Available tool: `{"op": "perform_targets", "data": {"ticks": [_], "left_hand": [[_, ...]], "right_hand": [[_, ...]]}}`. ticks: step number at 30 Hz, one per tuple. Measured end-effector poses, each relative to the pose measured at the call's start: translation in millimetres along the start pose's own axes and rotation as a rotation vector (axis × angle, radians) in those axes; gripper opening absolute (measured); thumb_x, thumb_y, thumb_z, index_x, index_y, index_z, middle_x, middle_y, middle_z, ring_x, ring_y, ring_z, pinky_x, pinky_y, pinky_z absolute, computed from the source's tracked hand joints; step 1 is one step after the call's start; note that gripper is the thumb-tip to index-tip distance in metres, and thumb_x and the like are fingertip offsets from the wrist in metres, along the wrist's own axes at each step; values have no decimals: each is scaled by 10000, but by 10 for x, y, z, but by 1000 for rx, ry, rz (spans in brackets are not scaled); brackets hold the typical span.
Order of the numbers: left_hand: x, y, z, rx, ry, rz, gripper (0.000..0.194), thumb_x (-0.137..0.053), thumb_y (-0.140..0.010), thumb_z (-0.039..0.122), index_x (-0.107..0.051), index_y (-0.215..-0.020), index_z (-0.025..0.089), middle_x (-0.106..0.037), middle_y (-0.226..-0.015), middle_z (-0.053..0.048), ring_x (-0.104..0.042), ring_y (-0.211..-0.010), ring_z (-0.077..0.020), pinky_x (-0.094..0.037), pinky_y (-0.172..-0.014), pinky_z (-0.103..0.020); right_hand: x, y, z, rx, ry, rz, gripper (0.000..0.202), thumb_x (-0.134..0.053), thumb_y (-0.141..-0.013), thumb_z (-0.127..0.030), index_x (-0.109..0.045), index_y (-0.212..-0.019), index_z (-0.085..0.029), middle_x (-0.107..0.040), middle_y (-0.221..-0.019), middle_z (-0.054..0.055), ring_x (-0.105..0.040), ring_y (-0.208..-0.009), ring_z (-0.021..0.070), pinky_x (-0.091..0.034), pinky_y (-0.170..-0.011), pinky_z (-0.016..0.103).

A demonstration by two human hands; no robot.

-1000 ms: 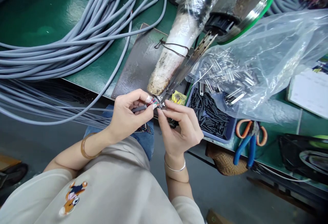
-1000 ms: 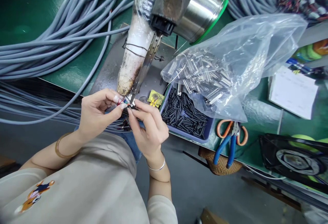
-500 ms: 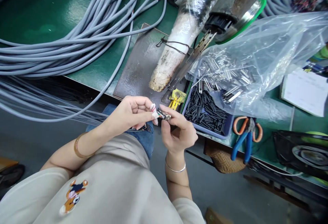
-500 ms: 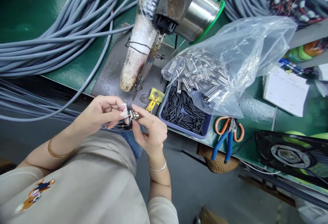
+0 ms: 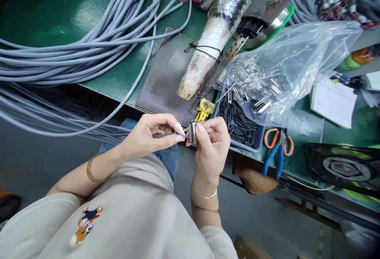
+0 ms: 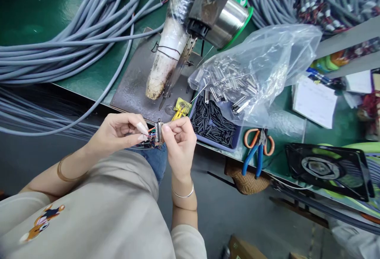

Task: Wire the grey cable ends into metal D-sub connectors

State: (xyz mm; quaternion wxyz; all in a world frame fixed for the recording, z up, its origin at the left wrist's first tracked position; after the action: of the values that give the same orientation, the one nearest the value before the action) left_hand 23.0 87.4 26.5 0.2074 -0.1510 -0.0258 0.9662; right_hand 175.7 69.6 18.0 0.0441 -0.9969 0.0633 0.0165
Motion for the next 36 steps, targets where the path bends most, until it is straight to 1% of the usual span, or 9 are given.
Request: {"op": "perform_targets", "data": {"ticks": [5,9,12,15,19,22,24,28,36], "left_hand": [[-220,107,223,-382,-507,-216,185,-574,-973,111,-746,-934,167,-757,-880,-68,-695,-791,-123,-536,-733,-206],[-322,183,201,-481,-711,-196,269,-482,-1005,88,-736,-968,167,-758,-906,-72,-697,-810,-129,-527,-751,-216],[-242,152,147,-355,-534,-83,159,-565,-962,103,-715,-934,149,-740,-840,-60,-654,-719,-112,-494,-636,-192],[-112,77,-55,-55,-230,10,26,-677,-895,157,-693,-893,137,-712,-801,-37,-597,-625,-80,-457,-552,-169],[-45,14,-256,185,141,69,125,-760,-808,172,-643,-830,136,-639,-697,18,-507,-530,-35,-434,-514,-139],[-4,-25,-320,233,250,114,193,-808,-743,142,-622,-792,139,-582,-607,62,-405,-454,-2,-362,-446,-115],[16,-32,-365,262,276,136,224,-832,-727,157,-620,-796,140,-586,-583,68,-388,-422,2,-339,-411,-116],[39,-20,-451,313,276,132,264,-858,-748,256,-633,-826,141,-666,-633,28,-499,-429,-27,-388,-406,-136],[-8,-20,-521,355,465,8,159,-789,-756,213,-654,-775,131,-738,-718,-23,-541,-430,-48,-373,-409,-162]], "right_hand": [[15,16,-69,-31,49,8,204,-730,-911,-313,-562,-822,-238,-633,-636,-93,-577,-424,62,-474,-395,155],[37,34,-196,-8,197,-4,208,-731,-903,-284,-562,-795,-230,-648,-622,-91,-612,-423,70,-497,-398,149],[84,52,-268,39,317,18,189,-716,-917,-281,-573,-806,-226,-647,-641,-92,-629,-442,67,-503,-403,143],[144,74,-312,139,471,86,136,-706,-928,-284,-616,-846,-223,-680,-697,-76,-669,-502,81,-535,-438,162],[282,273,-660,586,625,442,49,-718,-921,-286,-718,-900,-242,-682,-697,-50,-598,-457,85,-482,-410,226],[366,458,-808,825,438,610,118,-707,-922,-300,-726,-1038,-282,-606,-638,-66,-480,-365,74,-355,-317,246],[356,405,-767,775,354,543,245,-663,-945,-231,-669,-1180,-300,-661,-689,-76,-503,-362,66,-348,-301,218],[264,300,-569,595,402,362,260,-649,-928,-83,-644,-1141,-232,-796,-898,-24,-758,-647,126,-645,-585,259],[-133,341,-526,641,539,-1,219,-741,-842,-50,-648,-961,-207,-811,-1064,50,-795,-992,207,-661,-733,294]]}}
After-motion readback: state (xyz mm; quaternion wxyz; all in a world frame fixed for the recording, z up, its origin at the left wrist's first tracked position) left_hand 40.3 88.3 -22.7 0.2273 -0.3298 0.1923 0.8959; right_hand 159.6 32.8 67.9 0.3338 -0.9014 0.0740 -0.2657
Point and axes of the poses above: each hand's wrist, its own y-axis away from the middle knuckle, its own x-axis out of the back of the hand, z = x × y, the point moved 9 cm from there along -y, towards the middle knuckle
